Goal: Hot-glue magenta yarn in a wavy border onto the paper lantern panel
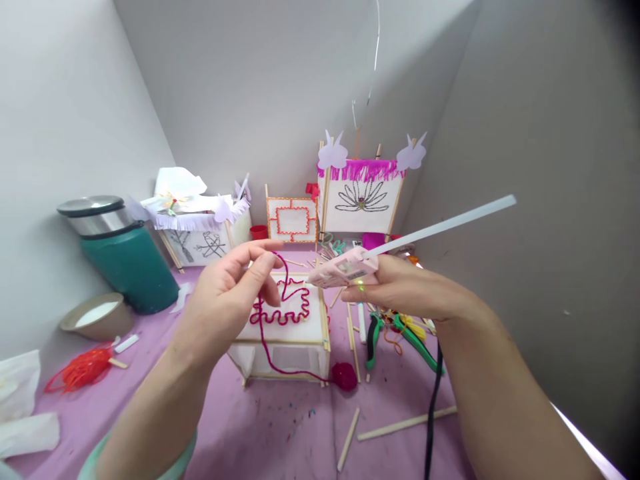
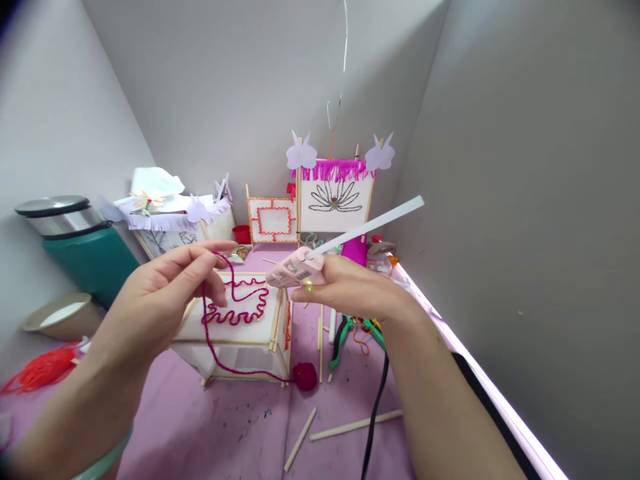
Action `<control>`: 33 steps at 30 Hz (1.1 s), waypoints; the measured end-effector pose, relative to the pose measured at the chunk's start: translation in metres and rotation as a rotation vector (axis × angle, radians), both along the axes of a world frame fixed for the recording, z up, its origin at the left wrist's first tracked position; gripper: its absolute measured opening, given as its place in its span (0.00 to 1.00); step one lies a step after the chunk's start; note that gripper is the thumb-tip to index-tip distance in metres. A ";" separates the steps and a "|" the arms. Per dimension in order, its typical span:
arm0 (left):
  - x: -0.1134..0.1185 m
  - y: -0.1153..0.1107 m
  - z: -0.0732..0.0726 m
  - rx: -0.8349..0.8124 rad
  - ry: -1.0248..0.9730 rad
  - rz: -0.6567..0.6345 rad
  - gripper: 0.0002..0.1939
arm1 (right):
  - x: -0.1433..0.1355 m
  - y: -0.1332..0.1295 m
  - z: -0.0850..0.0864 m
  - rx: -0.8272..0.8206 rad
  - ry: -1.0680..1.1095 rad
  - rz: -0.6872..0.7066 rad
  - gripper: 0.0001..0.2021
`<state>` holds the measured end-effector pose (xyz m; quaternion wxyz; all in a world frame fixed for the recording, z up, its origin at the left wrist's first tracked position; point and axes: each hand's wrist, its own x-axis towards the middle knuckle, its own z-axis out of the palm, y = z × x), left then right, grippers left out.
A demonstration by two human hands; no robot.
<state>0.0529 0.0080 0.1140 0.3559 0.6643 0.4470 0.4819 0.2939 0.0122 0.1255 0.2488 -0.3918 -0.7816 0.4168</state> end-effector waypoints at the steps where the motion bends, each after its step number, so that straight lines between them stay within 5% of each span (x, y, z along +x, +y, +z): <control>1: -0.001 0.002 -0.002 -0.021 -0.084 -0.045 0.12 | 0.000 0.001 0.000 -0.005 0.001 -0.001 0.19; 5: -0.004 0.006 -0.008 -0.091 -0.321 -0.142 0.10 | -0.001 0.003 -0.002 -0.023 0.022 0.025 0.19; 11: 0.002 0.010 -0.004 -0.072 -0.332 -0.047 0.10 | -0.001 0.007 -0.008 -0.039 0.108 0.076 0.20; 20: 0.011 0.023 0.023 -0.159 -0.091 -0.074 0.08 | -0.001 0.006 -0.006 -0.006 0.061 0.027 0.19; 33: -0.003 0.024 0.031 -0.083 0.178 -0.143 0.08 | -0.001 0.009 -0.009 -0.027 0.083 0.079 0.21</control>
